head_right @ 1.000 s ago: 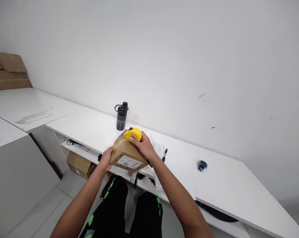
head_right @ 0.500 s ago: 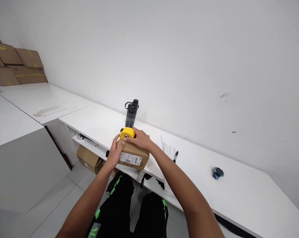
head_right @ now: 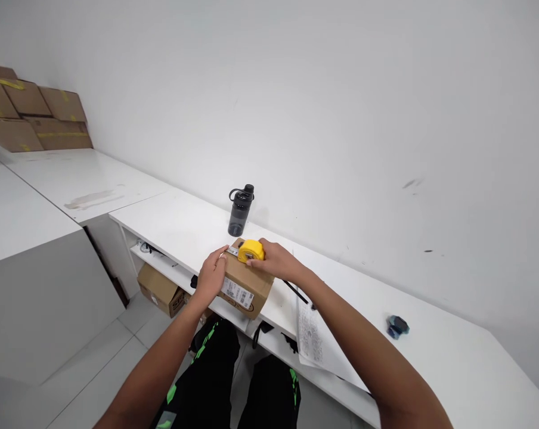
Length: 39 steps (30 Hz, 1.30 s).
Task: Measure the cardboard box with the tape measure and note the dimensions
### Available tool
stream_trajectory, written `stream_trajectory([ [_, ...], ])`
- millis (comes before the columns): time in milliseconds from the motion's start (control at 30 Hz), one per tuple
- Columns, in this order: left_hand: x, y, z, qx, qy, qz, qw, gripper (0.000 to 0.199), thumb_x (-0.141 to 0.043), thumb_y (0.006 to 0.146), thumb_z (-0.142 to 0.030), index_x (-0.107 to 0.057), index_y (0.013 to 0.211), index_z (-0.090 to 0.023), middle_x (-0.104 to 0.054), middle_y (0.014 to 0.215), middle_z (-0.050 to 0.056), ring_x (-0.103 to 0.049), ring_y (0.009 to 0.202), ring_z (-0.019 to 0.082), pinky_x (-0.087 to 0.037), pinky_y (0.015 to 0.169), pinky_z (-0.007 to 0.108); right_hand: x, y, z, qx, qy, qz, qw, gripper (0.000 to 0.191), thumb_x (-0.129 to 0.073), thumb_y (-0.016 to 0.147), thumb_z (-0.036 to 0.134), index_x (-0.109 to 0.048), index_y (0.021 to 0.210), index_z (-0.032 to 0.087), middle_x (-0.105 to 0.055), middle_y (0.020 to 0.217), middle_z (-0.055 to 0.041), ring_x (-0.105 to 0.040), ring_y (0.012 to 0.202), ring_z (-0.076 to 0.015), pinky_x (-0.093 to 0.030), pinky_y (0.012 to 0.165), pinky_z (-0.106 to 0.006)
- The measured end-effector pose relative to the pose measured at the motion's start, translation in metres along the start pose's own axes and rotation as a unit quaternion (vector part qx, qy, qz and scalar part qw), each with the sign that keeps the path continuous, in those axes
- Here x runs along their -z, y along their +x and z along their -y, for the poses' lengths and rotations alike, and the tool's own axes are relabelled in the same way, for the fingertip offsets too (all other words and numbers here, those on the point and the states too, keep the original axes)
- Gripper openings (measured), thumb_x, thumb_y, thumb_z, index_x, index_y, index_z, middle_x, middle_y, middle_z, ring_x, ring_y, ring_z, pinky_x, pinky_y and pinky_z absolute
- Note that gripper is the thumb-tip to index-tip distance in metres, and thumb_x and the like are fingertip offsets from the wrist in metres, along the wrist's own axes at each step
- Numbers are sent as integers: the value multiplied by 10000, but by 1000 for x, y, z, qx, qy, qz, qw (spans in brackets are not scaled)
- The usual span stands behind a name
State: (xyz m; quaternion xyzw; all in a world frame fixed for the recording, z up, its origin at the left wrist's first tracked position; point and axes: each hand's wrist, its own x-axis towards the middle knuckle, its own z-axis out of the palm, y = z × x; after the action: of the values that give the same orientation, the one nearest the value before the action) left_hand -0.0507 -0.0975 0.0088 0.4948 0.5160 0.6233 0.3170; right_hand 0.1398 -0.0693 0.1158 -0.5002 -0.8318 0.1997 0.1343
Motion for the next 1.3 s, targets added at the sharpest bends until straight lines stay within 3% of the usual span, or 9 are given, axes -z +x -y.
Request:
stream_trajectory([
  [200, -2, 8, 6, -27, 80, 15, 996, 387, -434, 894, -263, -683, 1187, -219, -648, 1280, 61, -547, 1225, 249, -372, 1099, 402, 11, -61, -43, -82, 49, 4, 995, 401, -631, 807, 528, -533, 1052, 226, -652, 883, -32, -600, 761, -207, -445, 614, -311],
  [367, -9, 14, 10, -23, 77, 15, 997, 385, -411, 903, -271, -679, 1171, -204, -656, 1264, 61, -563, 1209, 231, -401, 1081, 395, -2, -90, -56, -108, 129, -60, 984, 666, -614, 830, 517, -303, 1357, 252, -644, 924, -17, -599, 722, -184, -486, 620, -320],
  [500, -11, 16, 9, -13, 57, 8, 998, 377, -429, 891, -271, -688, 1154, -193, -664, 1252, 66, -575, 1196, 225, -405, 1082, 385, -6, -91, -54, -92, 38, -64, 993, 668, -580, 854, 504, -285, 1413, 287, -665, 944, -26, -618, 778, -210, -484, 695, -349],
  [767, -10, 12, 5, 4, 46, 6, 999, 386, -440, 888, -277, -687, 1166, -171, -665, 1255, 77, -575, 1199, 225, -409, 1078, 379, 1, -93, -48, -79, -30, -56, 995, 574, -549, 864, 475, -361, 1365, 269, -691, 941, -34, -639, 758, -214, -450, 646, -310],
  [933, -10, 12, 4, 7, 47, 4, 999, 376, -442, 882, -261, -697, 1149, -185, -671, 1250, 69, -581, 1195, 226, -415, 1074, 387, 7, -100, -46, -77, -42, -26, 996, 495, -555, 858, 455, -426, 1294, 256, -688, 900, -38, -632, 720, -209, -436, 608, -296],
  [1300, -11, 12, 5, 8, 28, 0, 1000, 372, -454, 885, -271, -693, 1157, -183, -667, 1261, 69, -577, 1203, 221, -408, 1084, 376, -1, -102, -50, -86, -23, -32, 996, 479, -540, 872, 467, -398, 1291, 281, -692, 930, -24, -646, 734, -210, -450, 622, -305],
])
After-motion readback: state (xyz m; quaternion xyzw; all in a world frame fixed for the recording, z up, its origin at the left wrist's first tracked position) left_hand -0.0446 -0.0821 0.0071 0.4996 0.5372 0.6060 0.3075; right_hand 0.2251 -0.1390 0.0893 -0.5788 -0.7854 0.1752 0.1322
